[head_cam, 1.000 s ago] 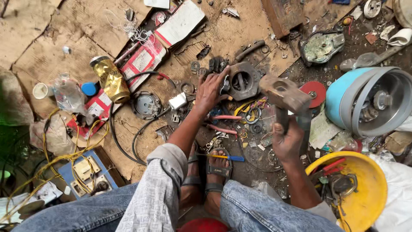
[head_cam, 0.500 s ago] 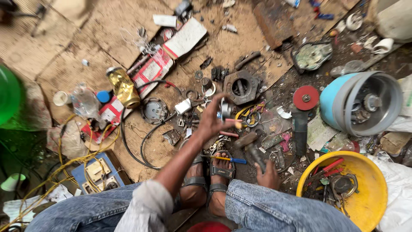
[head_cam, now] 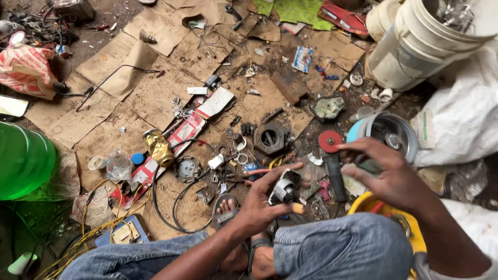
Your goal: The person sits on the floor and uses a hammer to strike a metal component held in a vise. They then use a screwdriver to manipulate a small cylindrical part, likely a bearing or seal, before placing it into a yellow basin.
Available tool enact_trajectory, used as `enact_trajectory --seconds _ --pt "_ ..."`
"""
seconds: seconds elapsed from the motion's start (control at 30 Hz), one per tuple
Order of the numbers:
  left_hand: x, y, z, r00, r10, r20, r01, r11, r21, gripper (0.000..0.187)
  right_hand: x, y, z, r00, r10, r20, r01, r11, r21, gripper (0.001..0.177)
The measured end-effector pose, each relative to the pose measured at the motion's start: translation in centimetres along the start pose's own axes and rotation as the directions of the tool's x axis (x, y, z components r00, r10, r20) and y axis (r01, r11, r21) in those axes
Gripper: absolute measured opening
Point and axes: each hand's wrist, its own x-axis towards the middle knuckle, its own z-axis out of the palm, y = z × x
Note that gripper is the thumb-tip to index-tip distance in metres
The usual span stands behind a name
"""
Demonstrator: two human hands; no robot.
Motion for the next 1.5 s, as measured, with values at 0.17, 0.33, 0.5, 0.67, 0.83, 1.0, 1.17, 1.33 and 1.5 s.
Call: enact_trajectory --seconds 0.17,0.33,0.5,0.67,0.83,1.0,1.17,1.33,1.5 --pt "-3.0 -0.6 -1.2 0.998 -0.068 0.015 0.068 0.997 0.031 0.066 0.5 -7.9 3.8 0.972 -0.126 0.200 0.080 0.971 0.225 0.046" --pt "-5.2 -2.0 -2.0 0.967 -0.254 -0.023 0.253 0.966 -0.058 0.059 -0.9 -7.7 8.2 0.984 -0.111 0.142 0.057 0.939 0.340 0.030" --pt "-4.8 -1.5 -1.7 0.985 -0.168 -0.040 0.165 0.984 -0.070 0.054 -1.7 -6.3 10.1 0.999 -0.045 0.027 0.034 0.939 0.342 0.020" --pt "-4.6 -1.8 -2.0 0.994 -0.081 -0.080 0.076 0.995 -0.067 0.047 -1.8 -5.4 10.9 0.996 -0.066 0.051 0.044 0.935 0.351 0.023" --pt "-4.6 -1.3 -3.4 0.995 0.103 0.000 -0.098 0.950 0.297 0.047 -1.3 -5.3 11.1 0.993 -0.086 0.079 0.057 0.947 0.317 0.027" --pt "-4.2 0.0 -4.1 0.974 0.212 0.076 -0.220 0.818 0.532 0.045 -1.0 -5.3 10.8 0.986 -0.132 0.098 0.099 0.954 0.283 0.040" --pt "-4.1 0.7 -4.1 0.963 0.246 0.107 -0.260 0.753 0.604 0.045 -0.9 -5.3 10.8 0.986 -0.121 0.113 0.083 0.953 0.290 0.048" --pt "-3.7 0.8 -3.9 0.972 0.220 0.083 -0.226 0.773 0.593 0.041 -0.5 -5.3 11.0 0.987 -0.123 0.100 0.094 0.963 0.254 0.045" --pt "-3.9 0.5 -3.8 0.974 0.217 0.063 -0.215 0.808 0.548 0.037 -0.6 -5.1 11.2 0.988 -0.119 0.096 0.088 0.955 0.282 0.041"
